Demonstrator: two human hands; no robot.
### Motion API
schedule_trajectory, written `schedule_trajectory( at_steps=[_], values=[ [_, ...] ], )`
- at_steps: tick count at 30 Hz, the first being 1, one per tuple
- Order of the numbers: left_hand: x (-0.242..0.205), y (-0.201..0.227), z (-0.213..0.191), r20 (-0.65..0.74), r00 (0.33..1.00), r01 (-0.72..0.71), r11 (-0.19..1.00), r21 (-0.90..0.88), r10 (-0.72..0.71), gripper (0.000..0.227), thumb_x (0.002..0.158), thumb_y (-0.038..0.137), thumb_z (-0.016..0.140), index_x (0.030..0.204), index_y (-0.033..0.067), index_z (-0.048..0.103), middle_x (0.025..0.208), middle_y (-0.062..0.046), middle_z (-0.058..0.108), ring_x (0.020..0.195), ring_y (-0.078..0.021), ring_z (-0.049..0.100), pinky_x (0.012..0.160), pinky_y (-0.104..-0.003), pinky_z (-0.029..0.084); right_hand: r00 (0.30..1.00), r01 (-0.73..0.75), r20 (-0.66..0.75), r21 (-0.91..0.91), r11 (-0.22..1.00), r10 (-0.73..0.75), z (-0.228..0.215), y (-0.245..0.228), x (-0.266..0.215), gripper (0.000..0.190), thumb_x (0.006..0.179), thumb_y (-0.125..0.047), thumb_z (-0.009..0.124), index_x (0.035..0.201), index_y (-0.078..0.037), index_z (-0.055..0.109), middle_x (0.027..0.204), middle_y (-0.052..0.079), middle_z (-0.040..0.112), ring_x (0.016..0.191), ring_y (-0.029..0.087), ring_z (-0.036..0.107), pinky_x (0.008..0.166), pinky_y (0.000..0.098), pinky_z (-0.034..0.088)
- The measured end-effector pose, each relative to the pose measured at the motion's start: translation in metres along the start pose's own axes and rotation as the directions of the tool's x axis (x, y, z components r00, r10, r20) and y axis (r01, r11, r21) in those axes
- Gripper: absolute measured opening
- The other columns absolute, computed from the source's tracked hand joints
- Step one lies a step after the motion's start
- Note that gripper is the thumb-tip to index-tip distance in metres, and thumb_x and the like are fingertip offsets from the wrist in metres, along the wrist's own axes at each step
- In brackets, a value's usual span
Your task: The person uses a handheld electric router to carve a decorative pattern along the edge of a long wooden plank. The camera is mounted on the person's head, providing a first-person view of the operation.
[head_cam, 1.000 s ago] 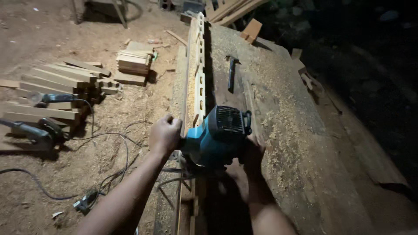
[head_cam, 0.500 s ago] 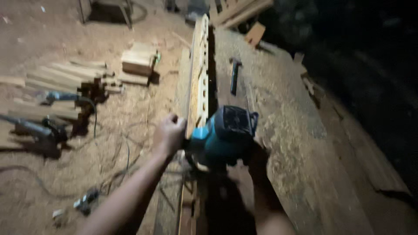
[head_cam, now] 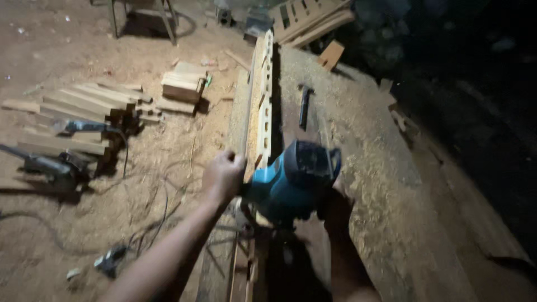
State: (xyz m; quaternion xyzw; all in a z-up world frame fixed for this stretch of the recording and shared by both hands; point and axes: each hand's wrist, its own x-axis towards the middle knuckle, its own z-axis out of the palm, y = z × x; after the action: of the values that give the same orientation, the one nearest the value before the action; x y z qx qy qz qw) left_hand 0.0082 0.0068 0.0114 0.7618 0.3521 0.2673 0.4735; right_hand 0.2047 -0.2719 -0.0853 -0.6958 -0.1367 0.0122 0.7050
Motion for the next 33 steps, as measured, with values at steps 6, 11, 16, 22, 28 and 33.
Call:
schedule_trajectory(
  at_steps=[6,11,16,22,28,33],
  values=[
    [-0.01,-0.013,0.003,0.034,0.997,0.061,0.995,0.082,-0.064,0.045,0.086,0.041,0.054,0.081,-0.0014,0.07,0.085,-0.027,0.068,0.084,-0.0454,0.067,0.075,-0.054,0.051,0.997,-0.062,0.052,0.05,0.997,0.059,0.004,0.0,-0.015,0.037,0.106,-0.028,0.05,0.075,-0.009,0.056,0.054,0.003,0.051,0.04,0.015,0.046,0.038,0.0318,0.034],
    [-0.014,-0.015,0.005,-0.049,0.999,0.009,1.0,0.025,-0.008,0.039,0.083,0.04,0.056,0.085,0.0044,0.073,0.087,-0.026,0.069,0.084,-0.0451,0.066,0.075,-0.052,0.052,0.999,-0.041,0.019,0.04,0.998,0.041,0.014,-0.036,-0.035,0.039,0.106,-0.027,0.052,0.073,-0.008,0.056,0.053,0.002,0.048,0.038,0.012,0.042,0.035,0.0289,0.032],
    [-0.013,0.001,0.001,-0.013,1.0,0.003,0.999,0.047,-0.002,0.04,0.084,0.041,0.054,0.086,0.0059,0.073,0.089,-0.024,0.071,0.085,-0.0443,0.068,0.075,-0.052,0.052,0.996,-0.086,0.009,0.038,0.996,0.085,0.015,-0.067,-0.031,0.028,0.102,-0.023,0.052,0.077,-0.011,0.06,0.055,-0.001,0.048,0.039,0.01,0.043,0.035,0.0272,0.032],
    [-0.013,0.016,-0.006,0.006,0.999,0.051,0.999,-0.017,-0.051,0.039,0.082,0.041,0.055,0.089,0.0078,0.075,0.088,-0.024,0.071,0.084,-0.0434,0.069,0.075,-0.052,0.054,0.978,0.072,0.2,-0.103,0.992,-0.051,-0.005,-0.046,-0.023,0.022,0.1,-0.019,0.054,0.082,-0.011,0.061,0.059,0.0,0.051,0.044,0.01,0.046,0.038,0.0274,0.034],
    [-0.01,0.019,-0.004,-0.017,0.998,0.068,0.998,0.01,-0.068,0.038,0.082,0.04,0.055,0.09,0.0098,0.076,0.089,-0.024,0.072,0.086,-0.0433,0.07,0.078,-0.052,0.054,0.992,-0.104,0.091,0.137,0.985,0.092,-0.014,-0.021,0.001,0.035,0.104,-0.022,0.054,0.071,-0.007,0.053,0.054,0.002,0.048,0.037,0.014,0.046,0.032,0.0302,0.032],
    [-0.013,0.013,-0.003,-0.047,0.998,0.043,0.998,0.035,-0.042,0.036,0.082,0.038,0.055,0.089,0.0098,0.076,0.088,-0.023,0.073,0.085,-0.0432,0.07,0.078,-0.052,0.053,0.987,-0.071,0.155,0.178,0.981,0.043,-0.012,-0.016,-0.005,0.024,0.108,-0.02,0.049,0.088,-0.008,0.057,0.064,-0.001,0.05,0.047,0.011,0.047,0.04,0.028,0.035]
  ],
)
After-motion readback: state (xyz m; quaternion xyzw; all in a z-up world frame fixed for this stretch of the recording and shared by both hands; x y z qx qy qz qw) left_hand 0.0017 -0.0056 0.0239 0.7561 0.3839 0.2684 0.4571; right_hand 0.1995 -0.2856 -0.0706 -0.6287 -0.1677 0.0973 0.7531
